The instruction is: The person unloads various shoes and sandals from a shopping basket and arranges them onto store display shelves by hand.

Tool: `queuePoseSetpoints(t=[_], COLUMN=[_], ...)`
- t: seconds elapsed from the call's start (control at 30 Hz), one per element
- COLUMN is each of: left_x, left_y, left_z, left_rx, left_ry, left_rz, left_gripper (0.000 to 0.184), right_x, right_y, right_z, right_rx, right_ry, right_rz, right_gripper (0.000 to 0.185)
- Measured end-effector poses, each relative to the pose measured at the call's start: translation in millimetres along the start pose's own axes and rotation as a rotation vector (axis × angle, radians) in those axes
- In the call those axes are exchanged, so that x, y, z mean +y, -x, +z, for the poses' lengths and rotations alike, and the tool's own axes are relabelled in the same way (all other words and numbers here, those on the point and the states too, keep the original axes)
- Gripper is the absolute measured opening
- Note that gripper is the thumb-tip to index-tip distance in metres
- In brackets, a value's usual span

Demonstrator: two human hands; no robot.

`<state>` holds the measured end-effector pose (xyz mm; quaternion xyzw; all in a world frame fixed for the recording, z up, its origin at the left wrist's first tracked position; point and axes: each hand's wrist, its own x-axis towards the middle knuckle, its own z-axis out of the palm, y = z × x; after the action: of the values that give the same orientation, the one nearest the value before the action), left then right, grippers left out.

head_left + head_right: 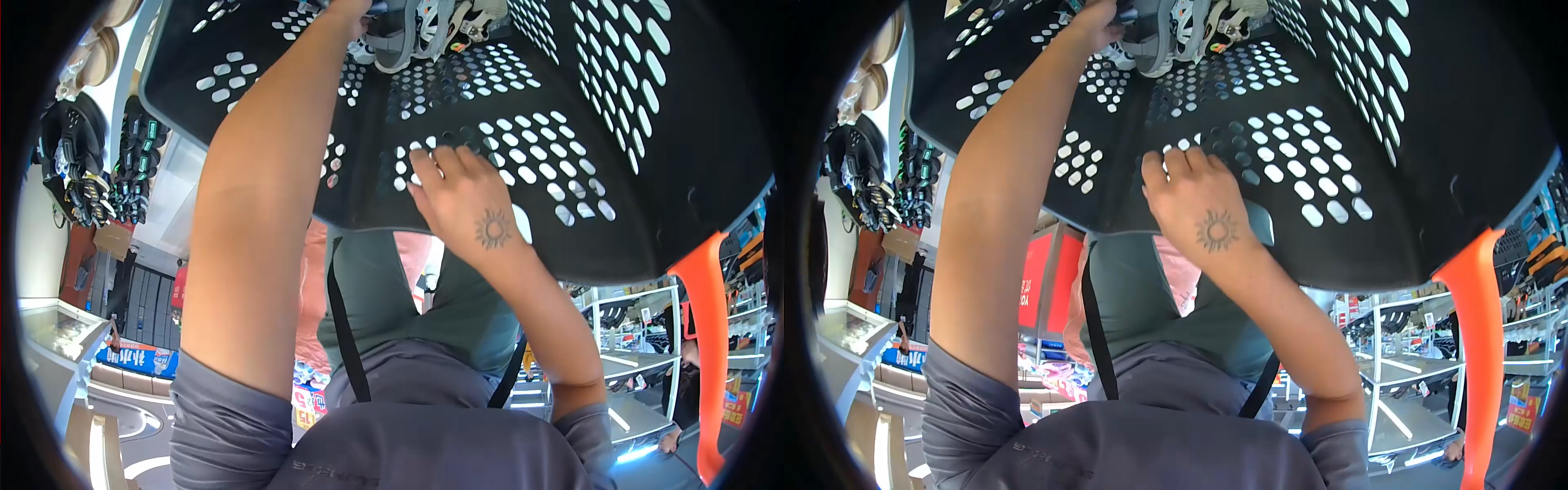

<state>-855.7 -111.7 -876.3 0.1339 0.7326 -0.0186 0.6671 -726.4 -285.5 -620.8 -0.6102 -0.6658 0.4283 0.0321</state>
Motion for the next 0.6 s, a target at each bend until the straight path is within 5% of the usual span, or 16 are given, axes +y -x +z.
queuePoseSetpoints(t=[0.1,0.23,0.3,0.33,0.5,0.6], left_x=[-8.7,-43.4,-48.0,-46.2,-65.9,-79.3], left_y=[-28.4,-42.3,22.5,6.0,118.8,181.1], left_z=[-0.7,-10.8,-3.7,5.9,19.5,16.4], left_rx=[0.021,-0.151,-0.148,0.114,0.113,0.102], left_ry=[0.111,0.291,0.510,0.383,0.339,0.087], left_rz=[-0.059,0.171,0.444,0.315,0.460,0.596], left_gripper=[0.072,0.077,0.037,0.026,0.016,0.017], right_x=[-1.6,-3.8,-2.3,-1.2,-1.1,-20.6], right_y=[-0.1,0.5,1.7,1.7,14.1,35.7], right_z=[0.1,1.9,5.1,6.2,-14.1,-48.3], right_rx=[-0.019,-0.039,-0.032,-0.027,0.001,0.231], right_ry=[-0.029,-0.006,0.005,-0.002,0.018,-0.188], right_rz=[-0.005,-0.027,-0.034,-0.026,-0.012,0.067], right_gripper=[0.030,0.030,0.031,0.031,0.028,0.022])
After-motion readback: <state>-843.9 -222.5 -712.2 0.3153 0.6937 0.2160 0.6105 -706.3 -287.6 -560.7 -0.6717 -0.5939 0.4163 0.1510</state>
